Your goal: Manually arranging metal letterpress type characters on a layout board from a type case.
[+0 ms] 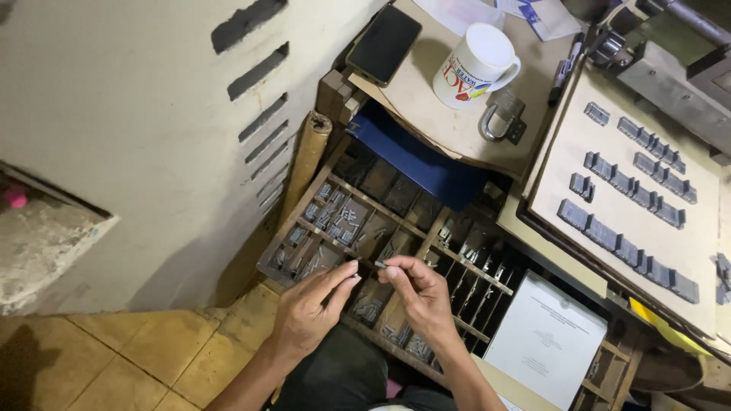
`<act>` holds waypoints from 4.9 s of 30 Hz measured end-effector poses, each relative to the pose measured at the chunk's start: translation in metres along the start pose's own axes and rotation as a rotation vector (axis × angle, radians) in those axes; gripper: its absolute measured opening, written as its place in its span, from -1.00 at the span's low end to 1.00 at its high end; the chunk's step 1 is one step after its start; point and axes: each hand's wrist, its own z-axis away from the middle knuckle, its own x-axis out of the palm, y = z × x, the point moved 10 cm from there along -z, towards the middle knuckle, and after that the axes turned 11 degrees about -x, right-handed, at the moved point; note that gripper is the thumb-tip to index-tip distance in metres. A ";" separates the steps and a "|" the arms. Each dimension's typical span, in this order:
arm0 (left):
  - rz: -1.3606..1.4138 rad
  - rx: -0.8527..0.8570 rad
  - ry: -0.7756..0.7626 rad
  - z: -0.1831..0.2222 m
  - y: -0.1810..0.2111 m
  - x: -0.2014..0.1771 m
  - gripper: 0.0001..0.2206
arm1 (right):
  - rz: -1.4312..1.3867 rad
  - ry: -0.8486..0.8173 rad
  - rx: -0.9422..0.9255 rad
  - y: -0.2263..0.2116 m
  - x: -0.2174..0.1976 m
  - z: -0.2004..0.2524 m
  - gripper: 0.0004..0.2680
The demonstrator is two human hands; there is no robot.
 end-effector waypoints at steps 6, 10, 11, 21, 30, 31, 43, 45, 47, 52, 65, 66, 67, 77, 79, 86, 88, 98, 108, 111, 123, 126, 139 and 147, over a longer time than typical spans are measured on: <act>-0.071 0.136 -0.072 0.010 0.013 0.007 -0.57 | 0.102 -0.084 -0.046 -0.012 0.012 0.009 -0.88; -0.130 0.251 -0.232 0.018 0.010 0.017 -0.61 | 0.040 -0.120 0.125 0.011 0.025 0.015 -0.85; -0.172 0.253 -0.308 0.024 0.002 0.024 -0.57 | -0.024 -0.108 0.244 0.027 0.027 0.020 -0.86; 0.001 -0.192 -0.289 0.031 -0.066 0.014 -0.71 | 0.465 -0.132 -0.187 0.118 0.037 -0.117 -0.67; -0.123 -0.608 -0.479 0.092 -0.100 0.033 -0.68 | 1.348 0.010 -0.082 0.236 0.041 -0.187 -0.74; -0.045 -0.648 -0.554 0.112 -0.120 0.043 -0.68 | 1.362 0.142 -0.207 0.225 0.044 -0.182 -0.78; -0.072 -0.739 -0.619 0.095 -0.094 0.051 -0.58 | 0.897 -0.001 -0.353 0.143 0.010 -0.101 -0.74; -0.034 -0.778 -0.578 0.098 -0.099 0.053 -0.61 | 0.951 0.000 -0.280 0.149 -0.013 -0.089 -0.70; -0.011 -0.715 -0.345 0.090 -0.096 0.044 -0.73 | 1.076 0.188 -0.307 0.142 -0.049 -0.087 -0.81; 0.195 -0.559 -0.162 0.045 -0.063 0.027 -0.72 | 1.231 0.153 -0.148 0.159 -0.065 -0.121 -0.78; 0.395 -0.186 -0.128 0.006 0.001 0.007 -0.66 | 0.746 0.343 0.282 0.177 -0.096 -0.104 -0.74; 0.397 -0.183 -0.130 0.006 0.003 0.007 -0.66 | 0.746 0.347 0.281 0.171 -0.097 -0.102 -0.74; 0.396 -0.164 -0.139 0.007 0.008 0.007 -0.65 | 0.701 0.347 0.268 0.166 -0.096 -0.102 -0.80; 0.346 -0.076 -0.156 0.001 0.028 0.010 -0.81 | 0.252 0.253 0.431 0.046 -0.053 -0.024 -0.89; 0.333 -0.080 -0.171 0.002 0.028 0.015 -0.83 | 0.121 0.338 0.333 0.069 -0.065 0.015 -0.92; 0.347 -0.070 -0.233 0.010 0.050 0.053 -0.80 | -0.226 0.500 0.107 0.043 -0.091 0.095 -0.86; 0.356 -0.027 -0.264 0.011 0.064 0.061 -0.80 | -0.165 0.487 0.081 0.023 -0.100 0.106 -0.86; 0.321 0.082 -0.286 0.018 0.116 0.088 -0.76 | -0.144 0.500 0.020 -0.011 -0.126 0.152 -0.84; 0.473 -0.009 -0.377 0.034 0.128 0.111 -0.69 | -0.475 0.478 0.067 0.001 -0.124 0.172 -0.82; 0.489 -0.028 -0.459 0.040 0.129 0.116 -0.67 | -0.719 0.388 0.207 0.012 -0.097 0.171 -0.86; 0.369 -0.044 -0.556 0.077 0.112 0.150 -0.66 | -0.901 0.571 0.481 0.042 -0.082 0.218 -0.86; 0.395 0.007 -0.594 0.087 0.112 0.158 -0.62 | -0.932 0.559 0.452 0.043 -0.085 0.222 -0.85; 0.411 0.109 -0.674 0.116 0.114 0.183 -0.57 | -0.765 0.597 0.430 0.062 -0.112 0.246 -0.70; 0.379 0.183 -0.791 0.123 0.128 0.190 -0.56 | -0.815 0.610 0.510 0.069 -0.110 0.257 -0.62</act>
